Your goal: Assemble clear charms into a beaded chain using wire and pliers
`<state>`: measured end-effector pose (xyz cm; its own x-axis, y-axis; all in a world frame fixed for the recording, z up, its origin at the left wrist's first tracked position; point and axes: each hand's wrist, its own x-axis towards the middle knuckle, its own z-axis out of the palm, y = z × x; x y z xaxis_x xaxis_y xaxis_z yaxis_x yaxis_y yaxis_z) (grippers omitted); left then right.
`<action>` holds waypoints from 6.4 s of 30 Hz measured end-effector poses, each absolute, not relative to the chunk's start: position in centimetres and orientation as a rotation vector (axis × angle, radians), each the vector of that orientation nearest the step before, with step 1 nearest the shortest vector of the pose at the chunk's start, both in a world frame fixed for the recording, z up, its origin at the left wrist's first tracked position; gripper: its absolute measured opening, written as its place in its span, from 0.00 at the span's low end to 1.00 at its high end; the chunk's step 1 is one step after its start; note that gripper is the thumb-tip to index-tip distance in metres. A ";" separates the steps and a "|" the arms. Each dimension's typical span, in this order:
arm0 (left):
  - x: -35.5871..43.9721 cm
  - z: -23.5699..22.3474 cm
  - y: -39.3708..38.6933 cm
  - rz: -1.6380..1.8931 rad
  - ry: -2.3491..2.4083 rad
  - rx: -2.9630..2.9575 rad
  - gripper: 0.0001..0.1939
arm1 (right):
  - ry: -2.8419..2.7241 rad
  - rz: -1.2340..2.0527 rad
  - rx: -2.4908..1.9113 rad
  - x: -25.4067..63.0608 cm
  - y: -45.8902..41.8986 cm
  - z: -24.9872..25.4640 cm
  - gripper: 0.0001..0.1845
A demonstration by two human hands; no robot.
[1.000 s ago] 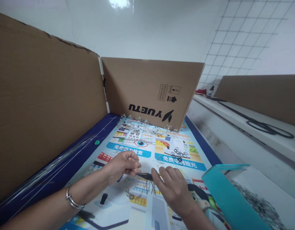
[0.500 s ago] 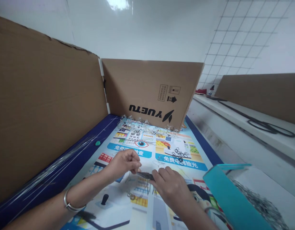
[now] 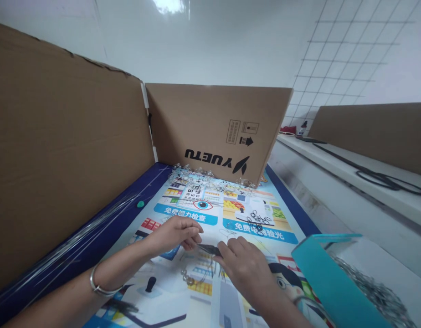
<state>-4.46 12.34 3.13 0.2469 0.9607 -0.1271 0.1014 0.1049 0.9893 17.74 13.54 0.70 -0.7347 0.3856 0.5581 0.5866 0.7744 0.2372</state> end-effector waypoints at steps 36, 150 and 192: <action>-3.0 2.0 11.5 0.898 1.039 0.948 0.11 | -2.399 -0.863 -0.585 17.5 12.1 0.4 0.15; 4.0 -0.5 14.5 0.025 1.655 2.370 0.15 | -1.570 0.922 -0.981 17.1 14.7 -2.7 0.15; -3.6 1.4 12.6 1.002 1.376 1.424 0.08 | -2.051 0.248 -0.925 17.3 14.6 -3.3 0.11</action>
<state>-3.64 12.64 1.44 0.0567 0.9979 -0.0298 0.2779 0.0129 0.9605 17.28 14.58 -3.28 -0.3652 0.6913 0.6235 0.5229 0.7065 -0.4770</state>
